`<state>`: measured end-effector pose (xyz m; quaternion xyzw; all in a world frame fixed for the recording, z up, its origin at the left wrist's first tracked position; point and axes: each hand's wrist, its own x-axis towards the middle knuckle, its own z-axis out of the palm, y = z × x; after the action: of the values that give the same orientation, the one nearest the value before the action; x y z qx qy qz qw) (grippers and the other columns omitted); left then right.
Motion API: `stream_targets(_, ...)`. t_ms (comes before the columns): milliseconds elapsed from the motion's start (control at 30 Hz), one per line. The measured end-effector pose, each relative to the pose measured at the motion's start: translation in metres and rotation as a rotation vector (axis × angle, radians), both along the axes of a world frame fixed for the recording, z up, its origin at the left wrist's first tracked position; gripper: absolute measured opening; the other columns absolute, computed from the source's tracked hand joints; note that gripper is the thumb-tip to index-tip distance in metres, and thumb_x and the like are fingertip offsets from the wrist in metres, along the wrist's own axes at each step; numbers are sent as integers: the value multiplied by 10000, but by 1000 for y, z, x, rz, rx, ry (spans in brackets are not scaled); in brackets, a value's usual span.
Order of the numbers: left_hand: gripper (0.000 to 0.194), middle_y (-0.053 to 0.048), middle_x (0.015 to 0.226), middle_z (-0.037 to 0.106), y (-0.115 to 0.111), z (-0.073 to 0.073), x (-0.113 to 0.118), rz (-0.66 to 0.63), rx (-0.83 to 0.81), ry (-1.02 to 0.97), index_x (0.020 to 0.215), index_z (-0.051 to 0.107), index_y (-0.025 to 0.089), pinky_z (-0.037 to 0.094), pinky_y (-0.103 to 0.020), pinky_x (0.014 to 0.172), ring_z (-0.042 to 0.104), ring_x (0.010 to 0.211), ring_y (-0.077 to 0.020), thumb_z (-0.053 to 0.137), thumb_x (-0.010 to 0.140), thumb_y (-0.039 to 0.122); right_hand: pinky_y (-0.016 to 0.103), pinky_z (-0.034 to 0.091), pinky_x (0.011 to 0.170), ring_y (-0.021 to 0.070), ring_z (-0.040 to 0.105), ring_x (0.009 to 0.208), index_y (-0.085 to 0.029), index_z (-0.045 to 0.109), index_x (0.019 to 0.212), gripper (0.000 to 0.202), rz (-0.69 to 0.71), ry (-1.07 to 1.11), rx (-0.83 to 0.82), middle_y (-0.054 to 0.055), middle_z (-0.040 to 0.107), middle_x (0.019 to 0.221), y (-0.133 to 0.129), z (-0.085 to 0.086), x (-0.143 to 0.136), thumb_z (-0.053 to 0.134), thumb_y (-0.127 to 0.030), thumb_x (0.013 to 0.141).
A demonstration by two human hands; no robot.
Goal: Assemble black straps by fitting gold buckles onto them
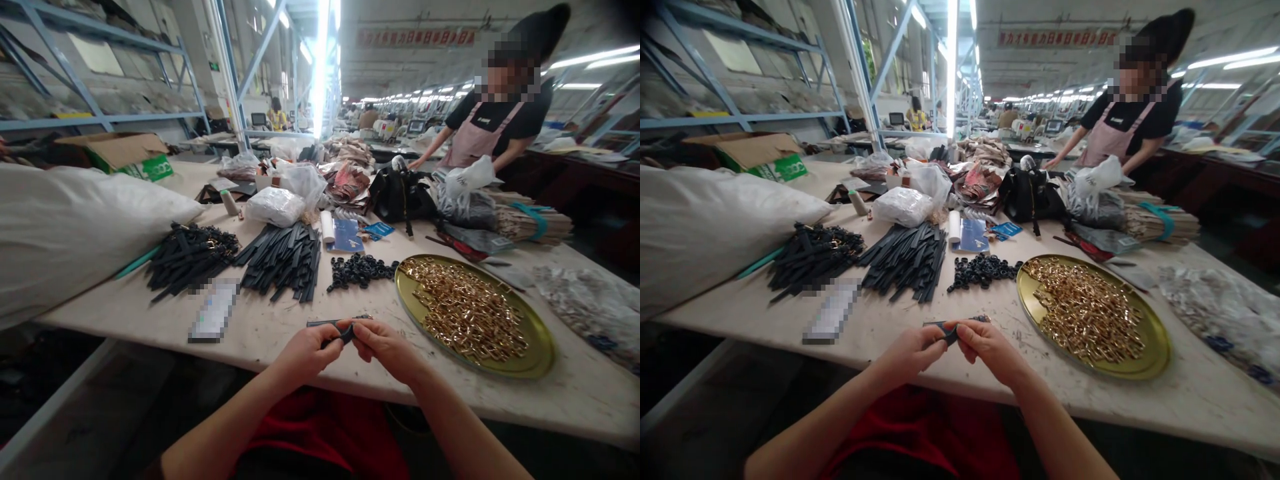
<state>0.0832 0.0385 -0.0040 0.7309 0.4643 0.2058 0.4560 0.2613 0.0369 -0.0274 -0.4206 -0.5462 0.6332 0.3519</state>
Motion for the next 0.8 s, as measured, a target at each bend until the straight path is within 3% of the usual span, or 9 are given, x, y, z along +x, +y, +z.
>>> stream_targets(167, 236, 56, 521, 395, 8, -4, 1, 4, -18, 13, 641, 568, 156, 247, -206, 466, 358, 484, -78, 426, 770, 294, 234, 243, 474, 72, 333, 463, -140, 626, 998, 411, 5, 34, -40, -63, 389, 498, 7, -9, -3, 475, -474, 812)
stream_targets(333, 254, 65, 520, 370, 25, -18, 1, 78, -162, -75, 722, 564, 162, 248, -198, 447, 347, 472, -79, 402, 793, 345, 229, 267, 483, 82, 384, 482, -165, 521, 1065, 385, -180, 159, -74, -62, 448, 527, 18, -19, -12, 463, -462, 827)
stream_targets(433, 239, 70, 509, 358, 34, -24, 1, 94, -214, -94, 667, 501, 168, 247, -199, 443, 342, 459, -77, 401, 790, 347, 227, 290, 482, 84, 407, 465, -194, 473, 894, 301, -274, 220, -122, -63, 498, 534, 24, -25, -17, 522, -472, 787)
stream_targets(500, 230, 68, 510, 363, 38, -28, 0, 99, -192, -66, 636, 473, 172, 245, -202, 453, 350, 468, -79, 401, 787, 330, 231, 302, 480, 86, 416, 461, -196, 442, 770, 308, -297, 200, -131, -52, 515, 541, 28, -28, -20, 539, -488, 768)
stream_targets(633, 216, 53, 533, 412, 40, -31, -2, 113, -60, 46, 620, 498, 170, 249, -213, 486, 387, 515, -93, 412, 776, 293, 243, 323, 501, 97, 433, 489, -201, 439, 722, 327, -280, 93, -25, -48, 507, 535, 29, -32, -20, 539, -511, 756)
stream_targets(800, 219, 38, 555, 461, 30, -20, -3, 83, -15, 54, 684, 569, 164, 263, -214, 495, 413, 532, -103, 405, 776, 276, 253, 312, 508, 102, 413, 490, -207, 433, 718, 335, -250, 62, 27, -54, 482, 512, 20, -28, -20, 514, -530, 762)
